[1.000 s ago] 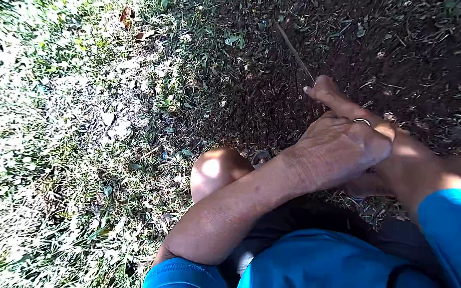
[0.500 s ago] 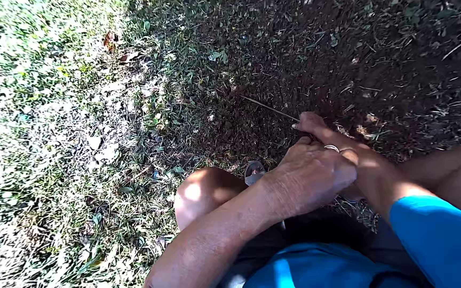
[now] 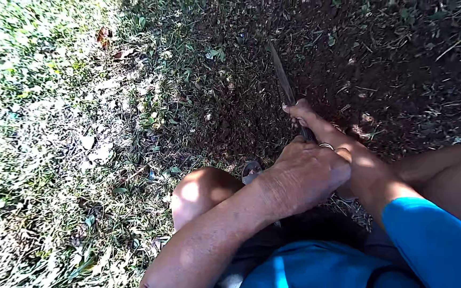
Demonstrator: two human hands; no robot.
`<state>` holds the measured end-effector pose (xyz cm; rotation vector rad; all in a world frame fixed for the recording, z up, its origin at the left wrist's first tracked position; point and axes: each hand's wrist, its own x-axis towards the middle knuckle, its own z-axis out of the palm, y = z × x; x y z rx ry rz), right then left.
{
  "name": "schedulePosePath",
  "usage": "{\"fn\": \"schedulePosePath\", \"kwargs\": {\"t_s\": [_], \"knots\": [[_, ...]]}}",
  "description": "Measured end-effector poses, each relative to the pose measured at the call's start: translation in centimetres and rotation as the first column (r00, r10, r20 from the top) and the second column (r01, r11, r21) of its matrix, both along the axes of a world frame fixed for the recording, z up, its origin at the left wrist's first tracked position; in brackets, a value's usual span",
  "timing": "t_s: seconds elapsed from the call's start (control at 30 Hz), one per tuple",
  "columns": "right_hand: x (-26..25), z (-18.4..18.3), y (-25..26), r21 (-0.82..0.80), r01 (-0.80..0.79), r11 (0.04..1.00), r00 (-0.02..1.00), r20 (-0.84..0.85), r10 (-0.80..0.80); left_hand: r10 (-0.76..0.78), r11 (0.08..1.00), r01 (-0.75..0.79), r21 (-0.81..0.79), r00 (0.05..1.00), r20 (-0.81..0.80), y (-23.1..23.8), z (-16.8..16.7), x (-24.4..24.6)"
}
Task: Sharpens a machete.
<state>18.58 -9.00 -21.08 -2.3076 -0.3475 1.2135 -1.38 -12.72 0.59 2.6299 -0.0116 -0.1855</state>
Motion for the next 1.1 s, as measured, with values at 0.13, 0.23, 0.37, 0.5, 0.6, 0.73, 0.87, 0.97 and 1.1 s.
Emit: {"fn": "schedulePosePath", "kwargs": {"t_s": [0.13,0.23,0.37,0.5,0.6,0.73,0.87,0.97,1.1], "knots": [[-3.9,-1.9,1.0,-0.132,0.003,0.991,0.992,-0.122,-0.019,-0.02,1.0,0.021,0.023,0.997,-0.071,0.1,0.3,0.1],[-5.7,-0.3,1.8,-0.211,-0.272,0.939,0.962,-0.06,0.265,-0.059,0.998,0.06,-0.003,0.962,-0.265,0.2,0.9,0.6],[-6.1,1.7,2.0,-0.174,-0.722,0.669,0.664,0.095,0.741,-0.071,0.997,0.073,-0.012,0.896,-0.439,0.3,1.4,1.2],[-8.6,0.5,0.6,-0.071,-0.808,0.586,0.578,0.105,0.809,-0.061,0.998,0.057,-0.025,0.867,-0.495,0.7,1.2,1.1],[-8.7,-1.2,-0.5,-0.074,-0.723,0.687,0.689,-0.003,0.725,-0.056,0.998,0.043,-0.039,0.891,-0.451,0.8,0.7,0.4],[-5.4,-3.8,-2.0,-0.098,-0.26,0.961,0.962,-0.117,0.249,-0.026,0.999,0.014,-0.029,0.878,-0.478,1.0,0.9,0.3],[-2.5,-1.5,-3.4,0.009,0.114,0.993,0.989,-0.095,-0.113,0.026,1.0,-0.026,0.006,0.891,-0.453,1.3,1.2,0.2],[-1.8,0.3,-4.5,0.095,0.279,0.956,0.958,-0.091,-0.271,0.212,0.973,-0.186,0.133,0.953,-0.215,2.4,1.0,-0.2],[-2.2,-1.7,-6.1,0.016,0.177,0.984,0.983,-0.051,-0.176,0.585,0.799,-0.599,-0.046,0.76,0.283,5.8,0.2,-0.4]]}}
